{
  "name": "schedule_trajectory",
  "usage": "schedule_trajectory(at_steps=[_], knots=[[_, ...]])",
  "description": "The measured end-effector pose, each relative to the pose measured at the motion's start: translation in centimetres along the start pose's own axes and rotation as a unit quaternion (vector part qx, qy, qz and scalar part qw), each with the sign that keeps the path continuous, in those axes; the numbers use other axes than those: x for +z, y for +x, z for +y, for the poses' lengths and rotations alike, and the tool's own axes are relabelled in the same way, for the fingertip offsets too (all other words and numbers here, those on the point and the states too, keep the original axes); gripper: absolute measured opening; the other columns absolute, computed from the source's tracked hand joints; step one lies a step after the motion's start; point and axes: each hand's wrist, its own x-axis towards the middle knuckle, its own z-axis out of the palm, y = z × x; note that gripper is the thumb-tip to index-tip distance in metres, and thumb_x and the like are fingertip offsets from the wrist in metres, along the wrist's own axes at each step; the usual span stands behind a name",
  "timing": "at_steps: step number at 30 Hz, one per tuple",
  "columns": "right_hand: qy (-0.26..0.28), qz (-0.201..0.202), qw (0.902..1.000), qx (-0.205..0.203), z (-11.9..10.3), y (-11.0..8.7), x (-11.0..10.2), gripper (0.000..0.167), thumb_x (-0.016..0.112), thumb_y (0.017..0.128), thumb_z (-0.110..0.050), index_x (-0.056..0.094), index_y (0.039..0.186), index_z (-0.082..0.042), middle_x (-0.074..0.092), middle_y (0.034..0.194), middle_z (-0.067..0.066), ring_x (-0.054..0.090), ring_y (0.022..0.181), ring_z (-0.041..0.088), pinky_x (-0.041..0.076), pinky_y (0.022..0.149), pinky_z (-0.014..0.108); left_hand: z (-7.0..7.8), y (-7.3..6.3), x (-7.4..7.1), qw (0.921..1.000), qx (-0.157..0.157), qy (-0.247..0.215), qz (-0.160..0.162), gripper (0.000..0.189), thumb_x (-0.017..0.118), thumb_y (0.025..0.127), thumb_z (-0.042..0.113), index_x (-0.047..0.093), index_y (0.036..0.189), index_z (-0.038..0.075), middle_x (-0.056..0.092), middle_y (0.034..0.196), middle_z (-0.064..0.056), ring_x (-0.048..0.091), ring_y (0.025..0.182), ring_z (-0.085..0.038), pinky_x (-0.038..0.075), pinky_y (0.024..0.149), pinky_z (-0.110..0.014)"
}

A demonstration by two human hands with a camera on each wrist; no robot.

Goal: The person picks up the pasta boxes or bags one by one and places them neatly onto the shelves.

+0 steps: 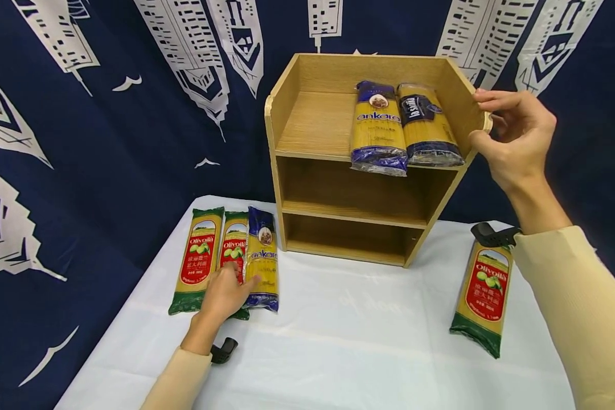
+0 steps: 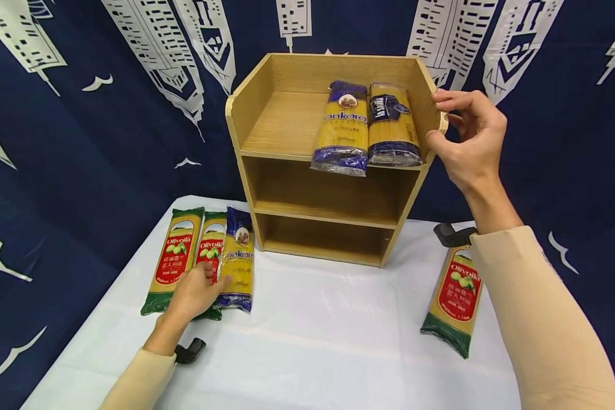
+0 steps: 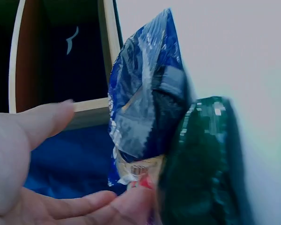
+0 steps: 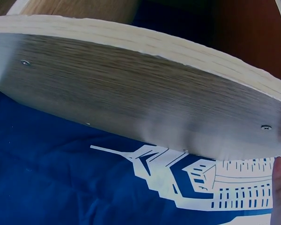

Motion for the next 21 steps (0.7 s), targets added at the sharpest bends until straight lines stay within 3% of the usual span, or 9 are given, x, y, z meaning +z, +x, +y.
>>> schedule_trajectory(at_steps=[4,7,10,15,21], knots=[[-0.008,-0.001,1.0000,-0.001,0.1,-0.1,0.2,0.033,0.060,0.064,0.020,0.063,0.097,0.021,0.069,0.109,0.030,0.064,0.110,0.039,0.057,0.088,0.030,0.5,0.6,0.5,0.9995,-0.004,0.028,-0.015,0.054,0.082,0.087,0.039,0.064,0.103,-0.009,0.062,0.078,-0.014,0.057,0.066,-0.025,0.049,0.054,-0.035],[-0.006,0.000,1.0000,0.002,0.2,-0.2,0.3,0.033,0.059,0.064,0.020,0.063,0.097,0.021,0.068,0.110,0.029,0.064,0.110,0.039,0.057,0.086,0.029,0.9,1.3,0.9,0.9971,-0.003,0.072,-0.025,0.051,0.084,0.084,0.042,0.068,0.096,-0.005,0.059,0.069,-0.009,0.056,0.059,-0.022,0.044,0.050,-0.032],[-0.008,-0.001,1.0000,0.003,0.1,-0.2,0.2,0.033,0.058,0.064,0.020,0.062,0.097,0.021,0.068,0.110,0.029,0.064,0.110,0.038,0.057,0.084,0.027,1.4,2.0,1.1,0.9936,-0.013,0.101,-0.047,0.053,0.085,0.082,0.044,0.068,0.098,-0.004,0.061,0.069,-0.008,0.059,0.059,-0.022,0.046,0.052,-0.033],[-0.014,0.001,0.9999,0.002,0.1,-0.3,0.0,0.032,0.057,0.065,0.020,0.062,0.097,0.021,0.068,0.111,0.030,0.065,0.111,0.037,0.056,0.079,0.024,2.0,3.2,1.3,0.9907,-0.037,0.105,-0.079,0.056,0.088,0.078,0.042,0.066,0.104,-0.003,0.062,0.078,-0.011,0.060,0.066,-0.025,0.050,0.056,-0.036],[-0.004,-0.007,0.9999,0.011,0.0,-0.2,0.2,0.034,0.055,0.064,0.022,0.062,0.098,0.021,0.067,0.112,0.030,0.063,0.113,0.038,0.057,0.084,0.026,2.3,4.2,1.6,0.9902,-0.066,0.057,-0.109,0.054,0.091,0.076,0.035,0.065,0.105,-0.003,0.065,0.082,-0.012,0.063,0.071,-0.026,0.051,0.062,-0.036]])
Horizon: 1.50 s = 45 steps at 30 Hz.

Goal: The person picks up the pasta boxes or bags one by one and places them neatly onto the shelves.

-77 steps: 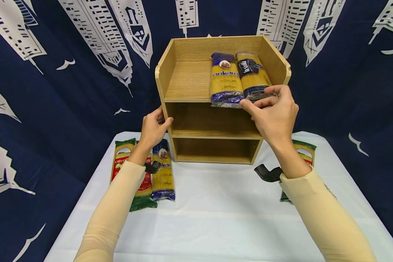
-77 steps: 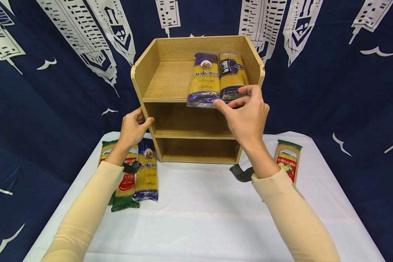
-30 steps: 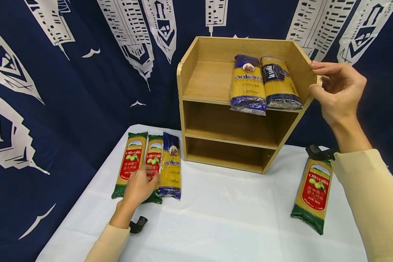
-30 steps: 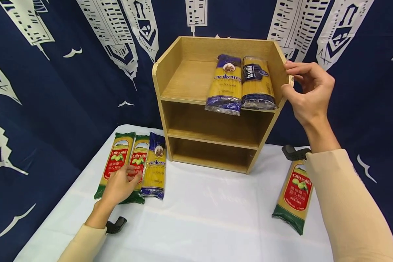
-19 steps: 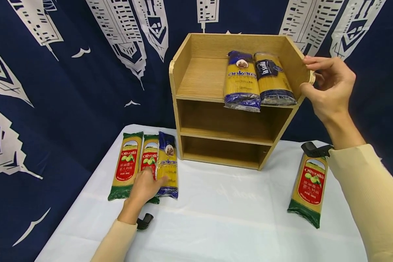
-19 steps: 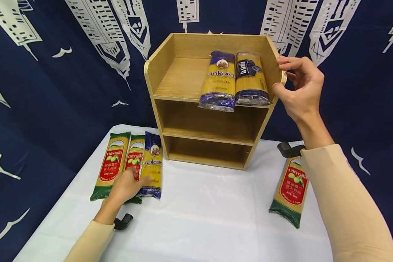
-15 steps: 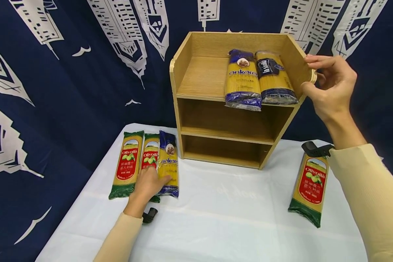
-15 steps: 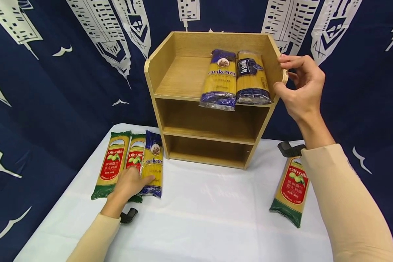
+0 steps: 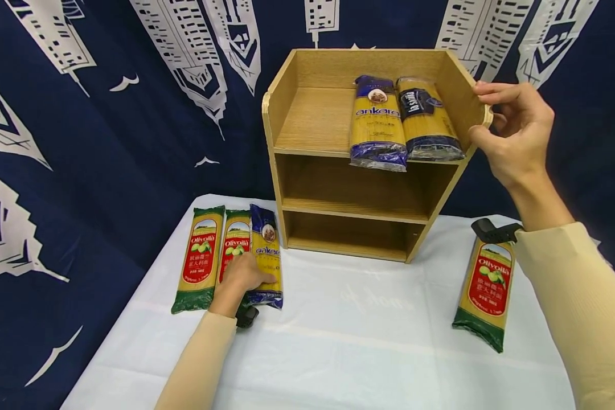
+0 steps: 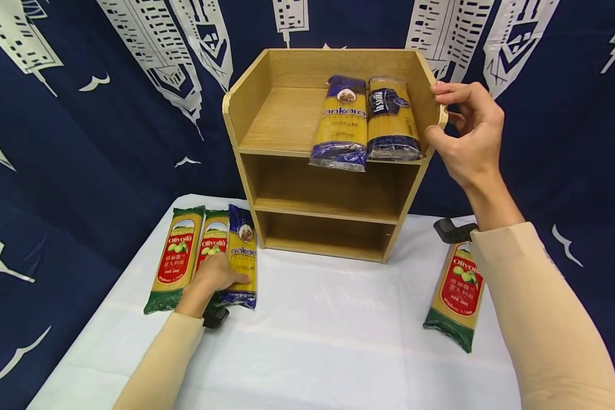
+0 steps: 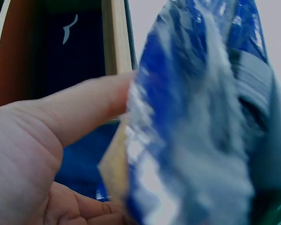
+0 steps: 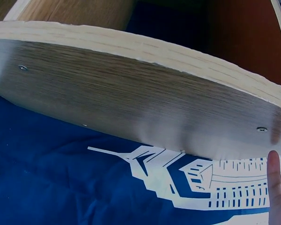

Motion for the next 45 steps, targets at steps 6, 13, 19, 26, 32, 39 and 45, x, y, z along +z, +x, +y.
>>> schedule_trajectory(at_steps=[6,13,19,26,32,39,45], knots=[[-0.001,-0.010,0.9999,0.005,0.1,-0.1,0.0,0.035,0.056,0.064,0.023,0.061,0.099,0.021,0.067,0.112,0.030,0.063,0.115,0.038,0.056,0.093,0.033,-0.9,0.7,0.4,0.9967,-0.026,-0.068,-0.036,0.056,0.093,0.072,0.031,0.062,0.104,-0.002,0.065,0.086,-0.013,0.065,0.071,-0.025,0.053,0.060,-0.032],[0.009,-0.001,0.9999,0.005,0.0,0.1,0.0,0.034,0.055,0.063,0.024,0.061,0.097,0.022,0.067,0.110,0.029,0.062,0.116,0.039,0.055,0.095,0.035,-1.6,1.3,0.4,0.9893,-0.026,-0.134,-0.052,0.050,0.093,0.072,0.022,0.065,0.104,-0.004,0.068,0.086,-0.014,0.067,0.071,-0.024,0.055,0.061,-0.031],[-0.002,-0.014,0.9999,0.005,-0.2,0.3,0.0,0.035,0.056,0.065,0.024,0.061,0.099,0.021,0.067,0.112,0.029,0.063,0.116,0.038,0.055,0.094,0.034,-2.4,1.1,0.5,0.9830,-0.025,-0.177,-0.041,0.043,0.090,0.073,0.016,0.066,0.101,-0.004,0.070,0.088,-0.015,0.068,0.071,-0.024,0.058,0.063,-0.032],[-0.014,-0.019,0.9997,0.010,-0.3,0.4,-0.2,0.035,0.058,0.066,0.023,0.061,0.100,0.021,0.068,0.113,0.026,0.065,0.113,0.037,0.056,0.092,0.033,-3.4,0.6,0.7,0.9683,0.010,-0.245,-0.048,0.039,0.087,0.080,0.017,0.071,0.108,-0.005,0.073,0.093,-0.013,0.068,0.076,-0.024,0.056,0.069,-0.032],[-0.014,-0.023,0.9994,0.021,-0.3,0.2,-0.4,0.036,0.059,0.067,0.023,0.061,0.102,0.020,0.067,0.115,0.028,0.064,0.116,0.036,0.054,0.096,0.036,-4.5,-0.1,1.3,0.9388,0.036,-0.338,-0.058,0.037,0.084,0.082,0.011,0.071,0.113,-0.006,0.076,0.095,-0.017,0.073,0.078,-0.028,0.060,0.071,-0.035],[-0.016,-0.026,0.9993,0.020,-0.4,0.2,-0.5,0.036,0.060,0.066,0.024,0.061,0.102,0.021,0.068,0.114,0.025,0.065,0.114,0.036,0.054,0.095,0.034,-5.1,-1.4,1.4,0.9049,0.049,-0.417,-0.068,0.046,0.083,0.085,0.009,0.066,0.125,-0.008,0.072,0.111,-0.023,0.074,0.089,-0.033,0.061,0.076,-0.040],[-0.020,-0.028,0.9992,0.019,-0.4,0.3,-0.6,0.036,0.061,0.067,0.022,0.061,0.102,0.021,0.069,0.114,0.025,0.066,0.114,0.035,0.054,0.095,0.035,-5.2,-3.0,0.7,0.8827,0.067,-0.458,-0.079,0.053,0.082,0.087,0.009,0.060,0.133,-0.009,0.070,0.121,-0.023,0.073,0.097,-0.031,0.060,0.081,-0.039]])
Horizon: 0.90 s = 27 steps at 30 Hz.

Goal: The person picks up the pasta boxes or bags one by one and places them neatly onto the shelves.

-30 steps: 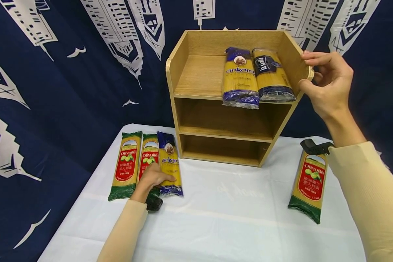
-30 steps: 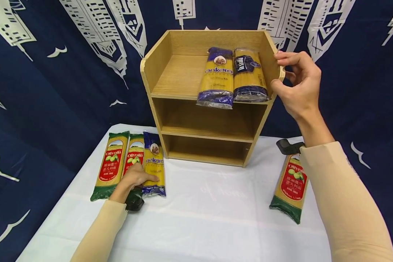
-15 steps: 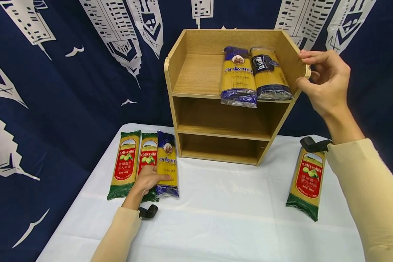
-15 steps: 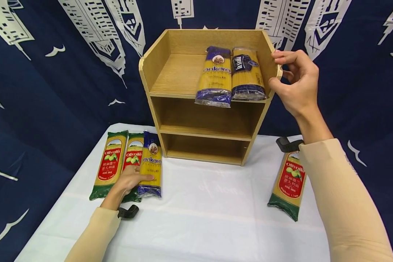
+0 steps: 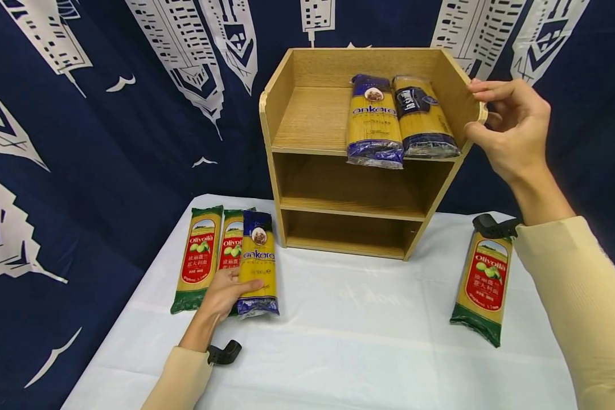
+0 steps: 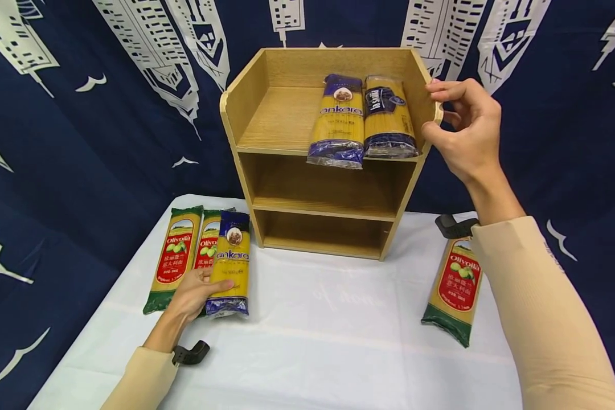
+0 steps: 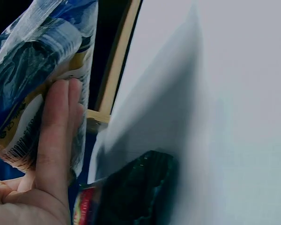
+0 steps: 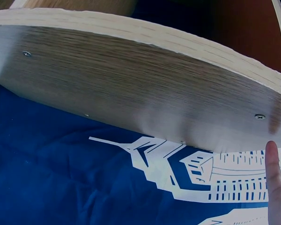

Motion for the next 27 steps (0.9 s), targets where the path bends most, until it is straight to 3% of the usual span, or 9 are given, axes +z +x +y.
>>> schedule_trajectory(at_steps=[3,9,16,22,27], knots=[[0.001,-0.004,1.0000,-0.006,0.2,0.0,0.1,0.036,0.062,0.067,0.022,0.061,0.102,0.021,0.069,0.114,0.026,0.065,0.115,0.035,0.052,0.099,0.037,0.7,-1.2,-0.2,0.9997,0.005,-0.021,0.013,0.054,0.082,0.087,0.007,0.059,0.132,-0.010,0.071,0.118,-0.021,0.074,0.095,-0.029,0.060,0.081,-0.037],[0.001,-0.003,0.9998,-0.019,0.3,0.2,0.0,0.035,0.063,0.067,0.022,0.062,0.103,0.020,0.068,0.114,0.027,0.064,0.115,0.035,0.049,0.104,0.038,2.5,-2.9,-0.3,0.9970,0.032,-0.070,0.008,0.057,0.080,0.087,0.002,0.053,0.135,-0.012,0.072,0.117,-0.020,0.075,0.095,-0.030,0.060,0.083,-0.039],[0.022,0.005,0.9997,-0.011,0.5,0.1,0.0,0.036,0.062,0.066,0.024,0.062,0.102,0.021,0.069,0.112,0.026,0.065,0.113,0.036,0.050,0.102,0.037,4.3,-5.1,-0.5,0.9948,0.060,-0.082,0.001,0.063,0.079,0.087,0.000,0.047,0.140,-0.009,0.068,0.123,-0.022,0.073,0.100,-0.031,0.059,0.085,-0.042],[0.024,0.003,0.9996,-0.014,0.5,0.1,0.1,0.036,0.061,0.067,0.024,0.062,0.103,0.021,0.068,0.113,0.026,0.065,0.114,0.036,0.049,0.103,0.038,5.6,-7.0,-0.5,0.9899,0.103,-0.093,-0.028,0.065,0.075,0.085,-0.008,0.043,0.141,-0.013,0.068,0.122,-0.020,0.072,0.101,-0.033,0.059,0.083,-0.045],[0.014,-0.001,0.9998,-0.011,0.4,0.0,0.0,0.037,0.061,0.068,0.024,0.062,0.105,0.020,0.068,0.115,0.026,0.064,0.116,0.034,0.047,0.105,0.038,6.5,-8.4,-0.3,0.9817,0.141,-0.114,-0.059,0.056,0.073,0.084,-0.011,0.050,0.135,-0.011,0.071,0.116,-0.016,0.073,0.098,-0.032,0.060,0.081,-0.044]])
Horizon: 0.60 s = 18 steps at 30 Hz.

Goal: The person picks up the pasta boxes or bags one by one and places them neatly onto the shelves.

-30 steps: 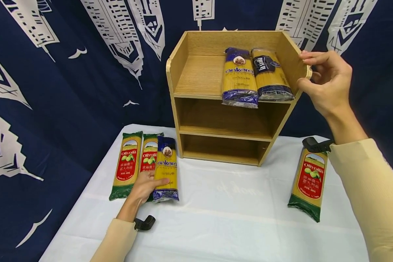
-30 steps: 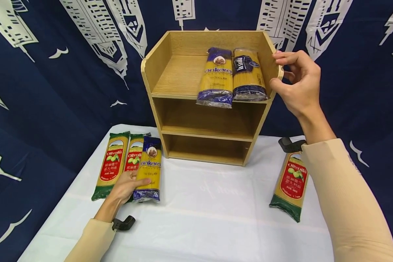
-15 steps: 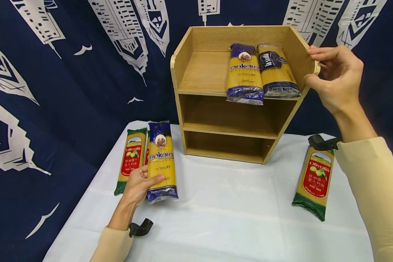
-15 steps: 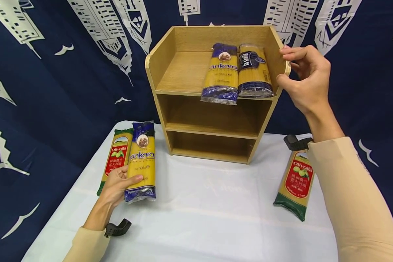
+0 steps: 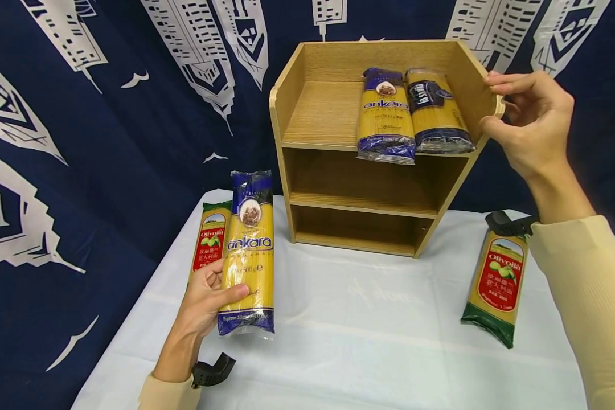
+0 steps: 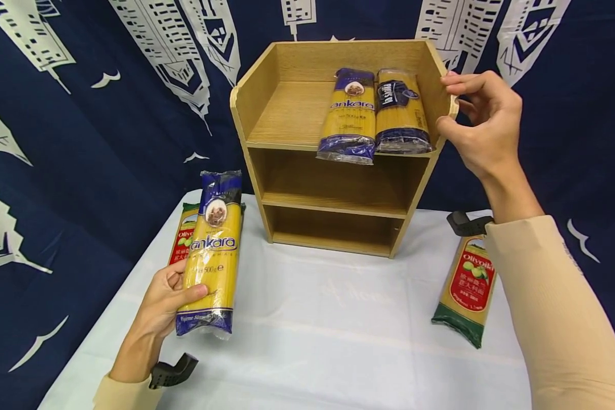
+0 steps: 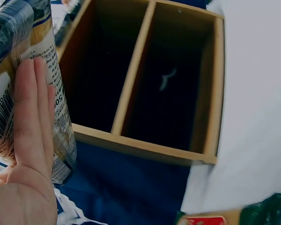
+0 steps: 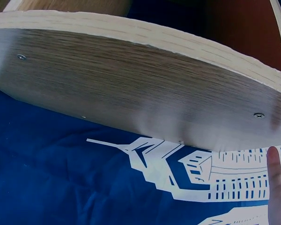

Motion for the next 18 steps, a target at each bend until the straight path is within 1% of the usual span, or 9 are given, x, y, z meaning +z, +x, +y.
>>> schedule_trajectory(at_steps=[2,4,9,13,18], knots=[[0.006,0.001,1.0000,0.001,0.0,0.0,0.0,0.037,0.062,0.068,0.025,0.062,0.104,0.021,0.068,0.114,0.027,0.064,0.116,0.034,0.047,0.105,0.038,0.5,-0.4,0.2,0.9996,0.016,-0.014,-0.018,0.053,0.074,0.084,-0.010,0.054,0.133,-0.008,0.072,0.115,-0.016,0.073,0.098,-0.031,0.060,0.081,-0.042],[0.008,0.004,1.0000,-0.001,0.0,0.0,-0.1,0.037,0.062,0.067,0.025,0.062,0.103,0.021,0.068,0.113,0.027,0.064,0.115,0.035,0.048,0.104,0.038,0.9,-0.7,0.3,0.9981,0.031,-0.029,-0.044,0.050,0.074,0.084,-0.008,0.057,0.132,-0.005,0.071,0.116,-0.017,0.073,0.098,-0.030,0.060,0.081,-0.041],[0.017,0.006,0.9998,-0.005,0.0,0.1,-0.2,0.036,0.061,0.066,0.025,0.062,0.102,0.022,0.069,0.112,0.026,0.065,0.114,0.037,0.049,0.103,0.038,2.0,-1.2,0.7,0.9914,0.061,-0.044,-0.107,0.047,0.074,0.087,-0.005,0.059,0.131,-0.004,0.071,0.116,-0.018,0.073,0.097,-0.029,0.060,0.080,-0.041],[0.022,0.003,0.9997,-0.004,0.1,0.1,-0.1,0.036,0.061,0.066,0.025,0.062,0.102,0.022,0.069,0.112,0.027,0.065,0.114,0.037,0.050,0.102,0.038,2.5,-1.8,1.0,0.9863,0.073,-0.049,-0.139,0.043,0.073,0.088,-0.003,0.060,0.129,-0.005,0.072,0.113,-0.017,0.074,0.094,-0.028,0.061,0.078,-0.039],[0.023,0.006,0.9997,-0.004,0.2,0.1,0.0,0.036,0.062,0.065,0.024,0.062,0.101,0.023,0.069,0.111,0.027,0.065,0.113,0.037,0.050,0.102,0.038,3.2,-2.2,1.7,0.9783,0.090,-0.064,-0.175,0.043,0.074,0.089,0.001,0.060,0.129,-0.006,0.073,0.112,-0.017,0.075,0.093,-0.026,0.061,0.077,-0.036]])
